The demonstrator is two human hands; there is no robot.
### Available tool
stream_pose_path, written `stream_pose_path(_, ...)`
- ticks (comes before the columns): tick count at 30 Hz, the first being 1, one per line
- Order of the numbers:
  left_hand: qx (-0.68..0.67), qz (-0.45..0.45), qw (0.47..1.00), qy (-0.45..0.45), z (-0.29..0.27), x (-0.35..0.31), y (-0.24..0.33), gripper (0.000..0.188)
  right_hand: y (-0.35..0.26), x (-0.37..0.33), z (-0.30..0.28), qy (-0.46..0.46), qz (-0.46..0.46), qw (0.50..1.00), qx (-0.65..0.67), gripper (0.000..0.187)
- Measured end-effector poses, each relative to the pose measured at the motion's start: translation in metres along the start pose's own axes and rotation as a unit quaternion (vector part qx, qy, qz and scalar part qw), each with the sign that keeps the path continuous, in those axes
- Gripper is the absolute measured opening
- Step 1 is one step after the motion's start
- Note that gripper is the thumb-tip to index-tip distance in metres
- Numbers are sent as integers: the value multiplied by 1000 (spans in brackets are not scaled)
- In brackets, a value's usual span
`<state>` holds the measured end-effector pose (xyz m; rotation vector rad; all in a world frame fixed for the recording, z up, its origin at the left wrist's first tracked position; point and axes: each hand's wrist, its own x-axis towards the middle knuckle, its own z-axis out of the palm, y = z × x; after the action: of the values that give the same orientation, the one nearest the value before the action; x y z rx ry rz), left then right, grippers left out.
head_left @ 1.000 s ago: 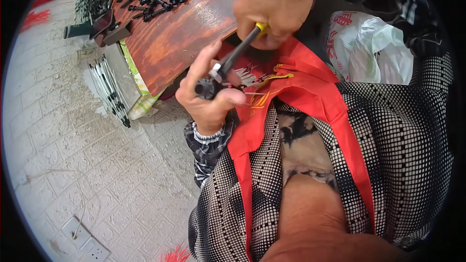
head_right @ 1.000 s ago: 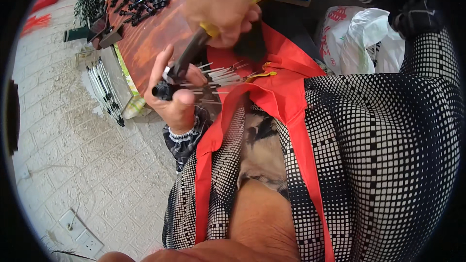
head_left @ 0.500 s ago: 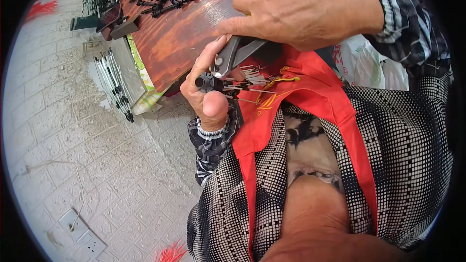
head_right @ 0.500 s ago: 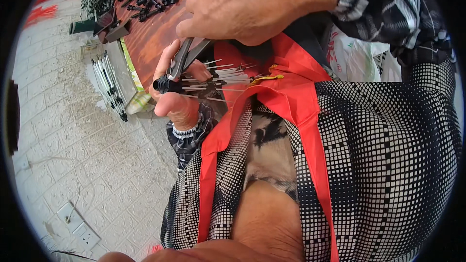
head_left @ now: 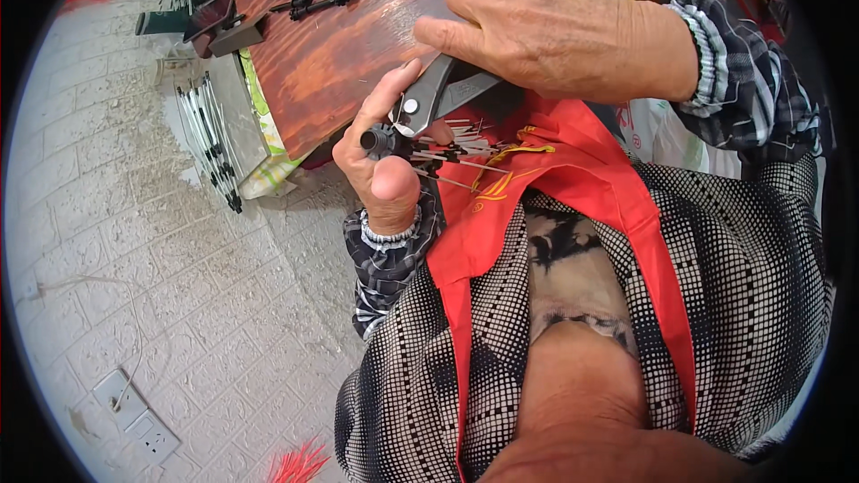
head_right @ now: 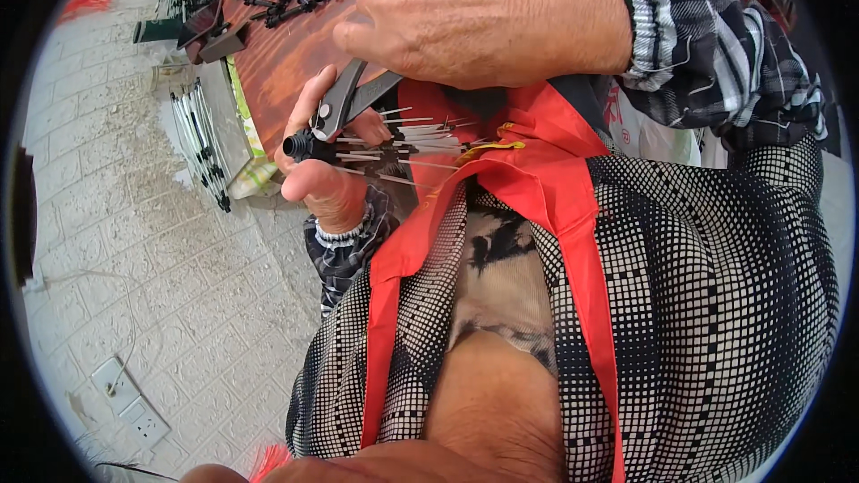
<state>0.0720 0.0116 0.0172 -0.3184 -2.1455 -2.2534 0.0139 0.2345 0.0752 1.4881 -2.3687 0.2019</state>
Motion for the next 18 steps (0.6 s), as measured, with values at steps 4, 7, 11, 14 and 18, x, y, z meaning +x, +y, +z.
stream_pose_path(4,-4,-10,1000,-11,1,2,1,110,-4,-1,16,29,69,997,-9,36)
stream_pose_path(7,-9,-13,1000,-14,3,3,0,113,-4,-4,17,14,92,995,36,26)
stream_pose_path(11,-21,-8,1000,-14,2,1,-2,117,9,-8,-3,-16,1,999,28,17)
stream_pose_path(14,-40,-5,998,-43,3,3,-5,122,7,-8,-13,-47,9,999,15,16)
stream_pose_path(18,-35,-2,998,-61,3,7,-3,127,6,4,-30,-149,13,989,-7,18)
